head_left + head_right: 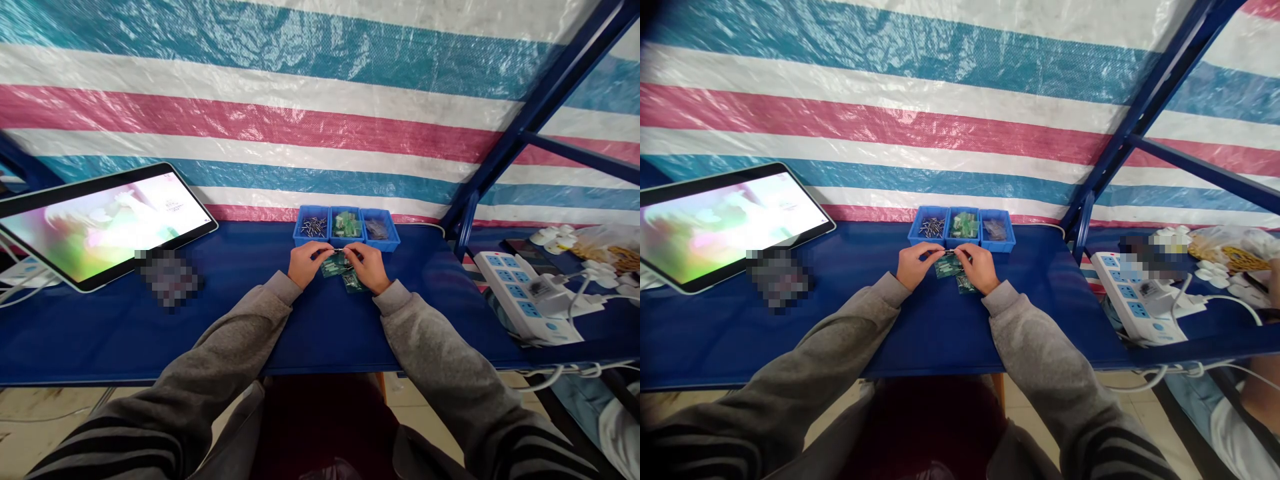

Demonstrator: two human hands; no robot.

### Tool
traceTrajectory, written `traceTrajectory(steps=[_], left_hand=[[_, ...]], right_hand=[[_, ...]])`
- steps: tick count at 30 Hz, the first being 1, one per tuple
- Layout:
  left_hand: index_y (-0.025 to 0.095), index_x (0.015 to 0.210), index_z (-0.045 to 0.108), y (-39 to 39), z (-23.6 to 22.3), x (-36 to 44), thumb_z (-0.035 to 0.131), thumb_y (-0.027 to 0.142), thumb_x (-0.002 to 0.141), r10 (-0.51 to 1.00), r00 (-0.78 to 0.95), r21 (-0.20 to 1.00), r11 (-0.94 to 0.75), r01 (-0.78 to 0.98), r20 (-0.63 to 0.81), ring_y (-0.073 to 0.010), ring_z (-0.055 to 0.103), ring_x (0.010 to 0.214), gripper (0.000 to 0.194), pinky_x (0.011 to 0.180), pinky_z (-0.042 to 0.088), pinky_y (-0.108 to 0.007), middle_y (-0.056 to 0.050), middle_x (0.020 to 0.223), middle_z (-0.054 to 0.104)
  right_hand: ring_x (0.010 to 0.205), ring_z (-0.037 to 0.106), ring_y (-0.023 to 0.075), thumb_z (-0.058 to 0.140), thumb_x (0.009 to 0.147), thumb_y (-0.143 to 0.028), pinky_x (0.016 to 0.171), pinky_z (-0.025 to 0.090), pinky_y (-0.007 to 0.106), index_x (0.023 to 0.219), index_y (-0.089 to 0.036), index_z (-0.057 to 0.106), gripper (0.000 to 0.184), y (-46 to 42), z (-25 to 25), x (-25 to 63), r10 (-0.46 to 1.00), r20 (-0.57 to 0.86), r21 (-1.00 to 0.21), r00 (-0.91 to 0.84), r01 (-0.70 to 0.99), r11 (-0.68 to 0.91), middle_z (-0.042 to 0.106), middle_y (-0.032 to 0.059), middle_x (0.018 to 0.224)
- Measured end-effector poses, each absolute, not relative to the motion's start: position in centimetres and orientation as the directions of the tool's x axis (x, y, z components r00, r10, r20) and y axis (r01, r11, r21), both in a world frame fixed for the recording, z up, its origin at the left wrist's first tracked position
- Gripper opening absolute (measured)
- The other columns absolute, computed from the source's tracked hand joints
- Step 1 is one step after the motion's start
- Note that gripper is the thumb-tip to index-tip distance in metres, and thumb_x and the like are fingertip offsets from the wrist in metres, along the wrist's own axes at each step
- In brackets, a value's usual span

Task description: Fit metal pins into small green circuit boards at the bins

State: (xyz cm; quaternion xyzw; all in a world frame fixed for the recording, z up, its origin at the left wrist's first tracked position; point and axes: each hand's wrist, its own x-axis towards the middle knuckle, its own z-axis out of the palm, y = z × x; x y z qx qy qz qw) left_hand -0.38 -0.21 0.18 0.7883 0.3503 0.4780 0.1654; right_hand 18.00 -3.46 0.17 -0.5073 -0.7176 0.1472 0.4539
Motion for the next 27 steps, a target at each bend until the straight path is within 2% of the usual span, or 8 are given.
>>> traceTrajectory(steps=[9,13,21,24,27], left_hand=[[0.018,0.09,0.072,-0.04,-0.06,-0.39,0.054,0.045,0.092,0.711,0.303,0.592,-0.7,0.4,0.635,-0.0194,0.069,0.079,0.033,0.071,0.056,-0.03,-0.007,0.089,0.075],[0.019,0.09,0.073,0.06,-0.11,-0.41,0.052,0.045,0.093,0.724,0.283,0.594,-0.683,0.425,0.629,-0.0206,0.069,0.082,0.034,0.074,0.056,-0.031,-0.008,0.091,0.075],[0.018,0.087,0.072,-0.16,0.04,-0.28,0.052,0.046,0.092,0.749,0.279,0.621,-0.658,0.427,0.602,-0.0186,0.068,0.077,0.035,0.068,0.054,-0.028,-0.006,0.088,0.075],[0.018,0.085,0.073,-0.18,0.04,-0.19,0.055,0.045,0.09,0.766,0.255,0.661,-0.64,0.393,0.59,-0.0191,0.068,0.079,0.033,0.07,0.055,-0.029,-0.006,0.088,0.075],[0.016,0.082,0.072,0.05,-0.16,-0.04,0.062,0.047,0.085,0.825,0.206,0.78,-0.565,0.268,0.527,-0.019,0.068,0.073,0.032,0.065,0.055,-0.029,-0.006,0.081,0.074]], right_hand=[[0.069,0.065,0.0195,0.045,0.094,-0.043,0.064,0.05,0.03,0.084,-0.019,0.067,0.034,-3.56,0.23,17.96,0.863,0.498,-0.682,-0.079,0.58,0.446,0.071,0.0069,0.08],[0.068,0.064,0.0187,0.047,0.093,-0.043,0.063,0.05,0.029,0.09,-0.02,0.067,0.031,-3.49,0.14,17.93,0.875,0.48,-0.697,-0.068,0.576,0.427,0.071,0.0063,0.082],[0.065,0.063,0.017,0.052,0.09,-0.042,0.061,0.05,0.028,0.092,-0.02,0.066,0.026,-3.5,0.02,17.89,0.871,0.488,-0.716,-0.053,0.546,0.435,0.07,0.0039,0.078],[0.066,0.063,0.0172,0.05,0.091,-0.041,0.062,0.049,0.028,0.089,-0.02,0.066,0.026,-3.53,0.05,17.88,0.867,0.495,-0.707,-0.062,0.551,0.443,0.07,0.0046,0.079],[0.066,0.063,0.0176,0.048,0.093,-0.043,0.063,0.049,0.028,0.087,-0.02,0.065,0.029,-3.52,0.06,17.9,0.87,0.489,-0.696,-0.058,0.576,0.429,0.07,0.0049,0.08]])
